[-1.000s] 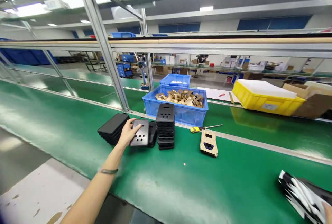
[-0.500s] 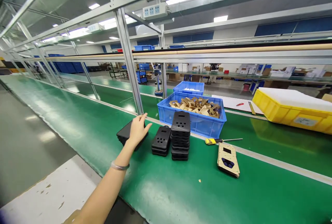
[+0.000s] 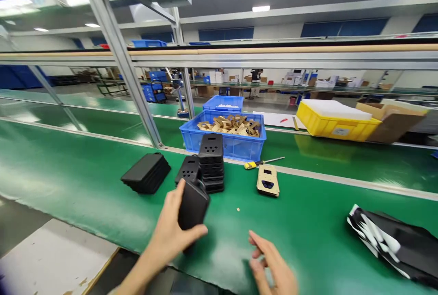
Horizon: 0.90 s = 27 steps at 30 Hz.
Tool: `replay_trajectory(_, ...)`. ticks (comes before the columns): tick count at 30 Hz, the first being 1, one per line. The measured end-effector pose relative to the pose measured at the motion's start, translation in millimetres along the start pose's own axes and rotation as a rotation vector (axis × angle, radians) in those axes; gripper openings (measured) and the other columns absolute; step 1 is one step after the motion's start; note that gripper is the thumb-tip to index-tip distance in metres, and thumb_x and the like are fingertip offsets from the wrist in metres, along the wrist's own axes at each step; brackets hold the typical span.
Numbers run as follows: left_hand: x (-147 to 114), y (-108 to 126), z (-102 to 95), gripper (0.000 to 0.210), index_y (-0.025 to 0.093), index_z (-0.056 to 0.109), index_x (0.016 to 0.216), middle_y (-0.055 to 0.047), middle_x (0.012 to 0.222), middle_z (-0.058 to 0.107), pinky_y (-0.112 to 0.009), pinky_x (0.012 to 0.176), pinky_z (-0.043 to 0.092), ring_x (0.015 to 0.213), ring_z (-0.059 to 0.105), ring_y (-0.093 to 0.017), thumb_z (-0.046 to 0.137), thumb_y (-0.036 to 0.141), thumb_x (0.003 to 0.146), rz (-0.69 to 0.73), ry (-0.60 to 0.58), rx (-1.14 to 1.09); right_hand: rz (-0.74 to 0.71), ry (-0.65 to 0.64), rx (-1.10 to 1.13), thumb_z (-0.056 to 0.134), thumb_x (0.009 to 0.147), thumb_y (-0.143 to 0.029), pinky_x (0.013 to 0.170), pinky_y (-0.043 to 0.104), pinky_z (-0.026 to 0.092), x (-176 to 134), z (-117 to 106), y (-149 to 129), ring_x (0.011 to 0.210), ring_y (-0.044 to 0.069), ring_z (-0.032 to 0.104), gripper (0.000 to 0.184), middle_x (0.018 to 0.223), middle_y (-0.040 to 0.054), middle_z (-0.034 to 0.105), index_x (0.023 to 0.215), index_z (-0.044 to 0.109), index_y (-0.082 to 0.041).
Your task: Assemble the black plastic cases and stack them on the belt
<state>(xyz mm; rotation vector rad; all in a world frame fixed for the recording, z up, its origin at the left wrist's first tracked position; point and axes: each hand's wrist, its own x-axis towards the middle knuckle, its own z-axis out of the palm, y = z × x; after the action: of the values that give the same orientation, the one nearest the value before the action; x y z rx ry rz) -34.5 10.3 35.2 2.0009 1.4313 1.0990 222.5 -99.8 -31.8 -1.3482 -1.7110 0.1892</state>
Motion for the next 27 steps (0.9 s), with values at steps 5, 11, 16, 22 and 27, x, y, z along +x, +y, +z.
replay_trajectory(5, -67.5, 24.1, 67.4, 0.117, 0.017, 0.014, 0.151, -0.017, 0.135, 0.044, -0.041, 0.106, 0.037, 0.124, 0.046, -0.031, 0.085, 0.029, 0.059, -0.204, -0.450, -0.496, 0.075, 0.119, -0.004, 0.046, 0.098, -0.031, 0.075, 0.019, 0.057, 4.4, 19.4, -27.2, 0.089, 0.017, 0.071, 0.034, 0.105, 0.0080, 0.071, 0.127, 0.057, -0.020)
replay_trajectory(11, -92.3, 19.7, 90.6, 0.072, 0.012, 0.045, 0.135, -0.016, 0.116, 0.067, -0.044, 0.096, 0.043, 0.111, 0.060, -0.034, 0.068, 0.033, 0.070, -0.755, -0.756, -1.267, 0.441, -0.078, 0.197, 0.039, 0.100, -0.037, 0.043, 0.018, 0.051, -25.6, 1.8, -15.9, 0.049, 0.014, 0.063, 0.033, 0.056, -0.0026, 0.061, 0.118, 0.062, -0.020)
replay_trajectory(16, -109.8, 20.9, 100.6, 0.076, 0.013, 0.051, 0.130, -0.006, 0.091, 0.073, -0.041, 0.094, 0.042, 0.103, 0.063, -0.031, 0.059, 0.019, 0.054, -0.907, -0.906, -1.354, 0.138, 0.082, -0.106, 0.048, 0.094, -0.020, 0.078, 0.028, 0.058, -46.6, 10.6, -28.4, 0.095, 0.020, 0.067, 0.022, 0.104, 0.0086, 0.066, 0.111, 0.062, -0.021)
replay_trajectory(22, -122.1, 17.9, 101.7, 0.060, 0.027, 0.068, 0.106, -0.002, 0.103, 0.070, -0.042, 0.111, 0.031, 0.125, 0.049, -0.032, 0.064, 0.011, 0.049, -0.723, -0.915, -1.216, -0.156, 0.144, -0.181, 0.049, 0.090, -0.004, 0.071, 0.031, 0.058, -62.6, 26.7, -46.2, 0.082, 0.020, 0.068, 0.020, 0.087, 0.0081, 0.071, 0.100, 0.061, -0.017)
replay_trajectory(27, -126.5, 20.9, 100.4, 0.034, 0.025, 0.069, 0.096, -0.004, 0.100, 0.069, -0.047, 0.109, 0.033, 0.121, 0.051, -0.034, 0.068, 0.023, 0.062, -0.658, -0.854, -1.154, -0.207, 0.186, -0.350, 0.050, 0.093, -0.011, 0.067, 0.032, 0.060, -68.2, 33.8, -49.0, 0.077, 0.021, 0.072, 0.017, 0.084, 0.0062, 0.075, 0.098, 0.064, -0.018)
